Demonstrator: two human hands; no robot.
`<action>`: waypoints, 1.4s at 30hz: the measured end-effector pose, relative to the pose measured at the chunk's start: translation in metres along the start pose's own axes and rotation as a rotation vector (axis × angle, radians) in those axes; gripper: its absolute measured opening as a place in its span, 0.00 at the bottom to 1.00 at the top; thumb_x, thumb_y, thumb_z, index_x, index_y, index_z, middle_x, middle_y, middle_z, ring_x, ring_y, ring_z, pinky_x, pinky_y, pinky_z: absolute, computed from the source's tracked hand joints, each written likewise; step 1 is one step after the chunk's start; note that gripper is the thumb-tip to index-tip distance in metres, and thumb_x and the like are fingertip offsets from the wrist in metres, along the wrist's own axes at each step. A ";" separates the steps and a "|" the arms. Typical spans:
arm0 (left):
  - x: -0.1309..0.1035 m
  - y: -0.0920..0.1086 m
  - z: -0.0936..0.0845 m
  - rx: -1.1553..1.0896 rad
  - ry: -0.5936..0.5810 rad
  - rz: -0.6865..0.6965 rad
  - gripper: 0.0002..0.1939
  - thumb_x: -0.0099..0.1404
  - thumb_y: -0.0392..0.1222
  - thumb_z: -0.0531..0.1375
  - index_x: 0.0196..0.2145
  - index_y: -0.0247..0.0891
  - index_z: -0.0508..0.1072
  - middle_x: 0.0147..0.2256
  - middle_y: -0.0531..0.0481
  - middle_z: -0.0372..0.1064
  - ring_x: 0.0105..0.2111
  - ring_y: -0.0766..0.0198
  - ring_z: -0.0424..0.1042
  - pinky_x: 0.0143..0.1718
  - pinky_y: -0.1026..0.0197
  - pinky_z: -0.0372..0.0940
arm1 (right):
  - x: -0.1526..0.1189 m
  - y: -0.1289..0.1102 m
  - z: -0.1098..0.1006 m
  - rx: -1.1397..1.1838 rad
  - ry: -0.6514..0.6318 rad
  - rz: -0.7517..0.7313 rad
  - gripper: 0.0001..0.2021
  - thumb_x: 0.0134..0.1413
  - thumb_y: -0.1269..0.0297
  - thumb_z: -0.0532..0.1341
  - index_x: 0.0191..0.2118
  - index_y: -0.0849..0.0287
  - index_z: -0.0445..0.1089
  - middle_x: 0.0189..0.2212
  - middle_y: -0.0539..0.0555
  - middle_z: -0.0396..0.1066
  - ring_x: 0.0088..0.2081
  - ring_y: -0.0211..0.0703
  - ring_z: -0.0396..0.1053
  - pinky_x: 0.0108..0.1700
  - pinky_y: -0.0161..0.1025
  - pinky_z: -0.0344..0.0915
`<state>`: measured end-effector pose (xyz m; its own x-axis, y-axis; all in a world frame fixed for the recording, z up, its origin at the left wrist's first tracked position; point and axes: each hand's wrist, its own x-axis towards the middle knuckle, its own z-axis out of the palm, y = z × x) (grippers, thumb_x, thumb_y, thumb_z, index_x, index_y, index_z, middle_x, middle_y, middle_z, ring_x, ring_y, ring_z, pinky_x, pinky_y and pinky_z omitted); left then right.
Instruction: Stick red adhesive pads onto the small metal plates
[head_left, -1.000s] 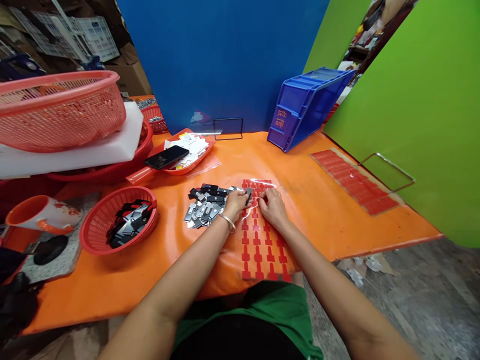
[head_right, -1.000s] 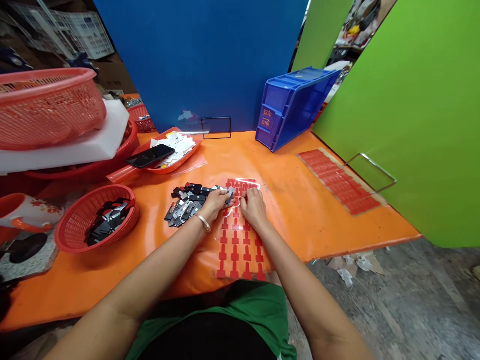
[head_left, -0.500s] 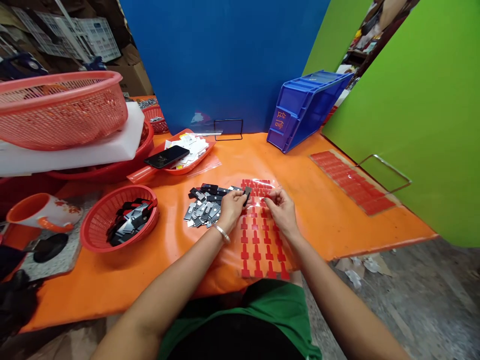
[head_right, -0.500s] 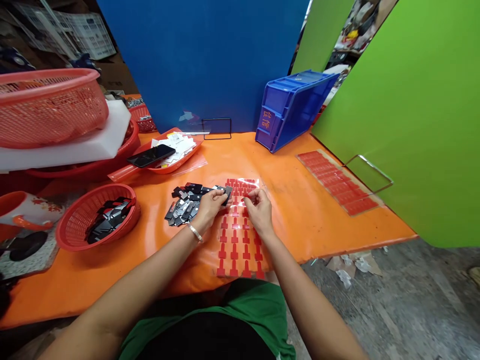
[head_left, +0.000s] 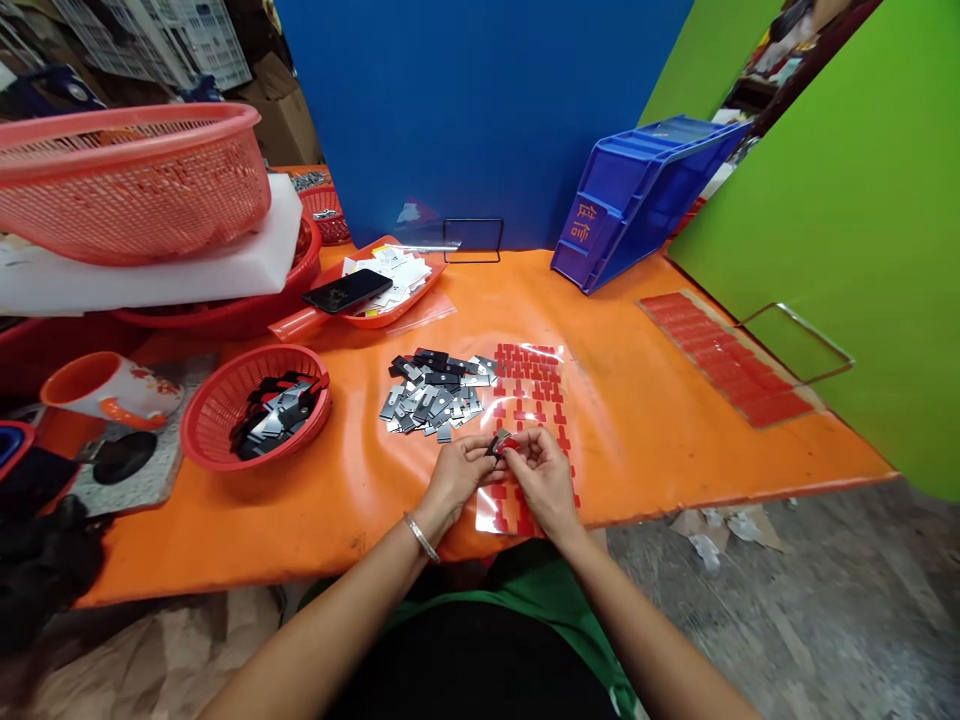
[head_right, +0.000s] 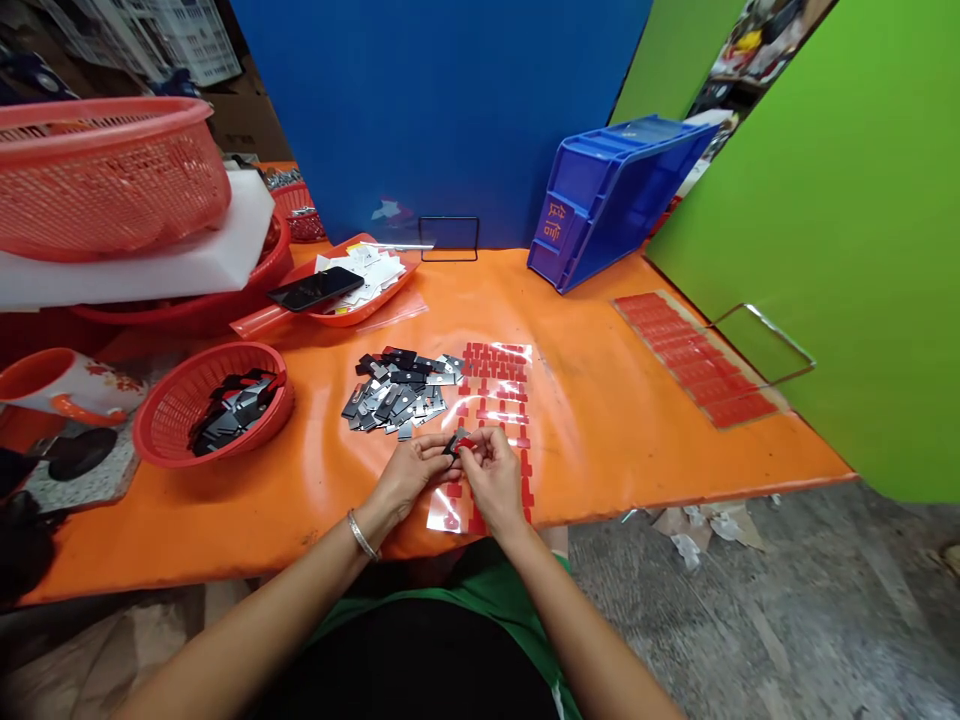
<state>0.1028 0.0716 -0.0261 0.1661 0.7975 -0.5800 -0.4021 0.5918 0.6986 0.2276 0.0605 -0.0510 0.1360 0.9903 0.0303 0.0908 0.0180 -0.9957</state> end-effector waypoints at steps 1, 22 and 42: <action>0.001 -0.001 0.000 -0.002 -0.008 0.006 0.13 0.55 0.20 0.57 0.38 0.27 0.70 0.30 0.43 0.76 0.23 0.67 0.75 0.30 0.67 0.71 | 0.000 0.000 0.000 -0.004 0.000 0.001 0.07 0.50 0.62 0.62 0.34 0.56 0.64 0.28 0.48 0.65 0.27 0.37 0.64 0.28 0.35 0.63; 0.001 0.000 -0.001 -0.016 -0.012 0.004 0.12 0.53 0.20 0.59 0.35 0.29 0.72 0.28 0.46 0.75 0.25 0.68 0.74 0.30 0.68 0.71 | 0.000 0.001 0.003 -0.059 -0.007 -0.005 0.06 0.51 0.63 0.61 0.34 0.56 0.64 0.29 0.49 0.65 0.27 0.38 0.63 0.29 0.35 0.63; 0.005 -0.008 -0.002 0.008 -0.002 0.068 0.05 0.56 0.29 0.62 0.33 0.28 0.74 0.26 0.46 0.75 0.25 0.67 0.74 0.33 0.65 0.71 | -0.004 -0.001 0.004 -0.180 -0.001 -0.091 0.05 0.55 0.62 0.58 0.35 0.55 0.63 0.28 0.49 0.66 0.25 0.38 0.64 0.27 0.35 0.63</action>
<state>0.1052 0.0708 -0.0357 0.1402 0.8361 -0.5304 -0.4054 0.5372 0.7397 0.2227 0.0575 -0.0504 0.1184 0.9858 0.1194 0.2781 0.0825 -0.9570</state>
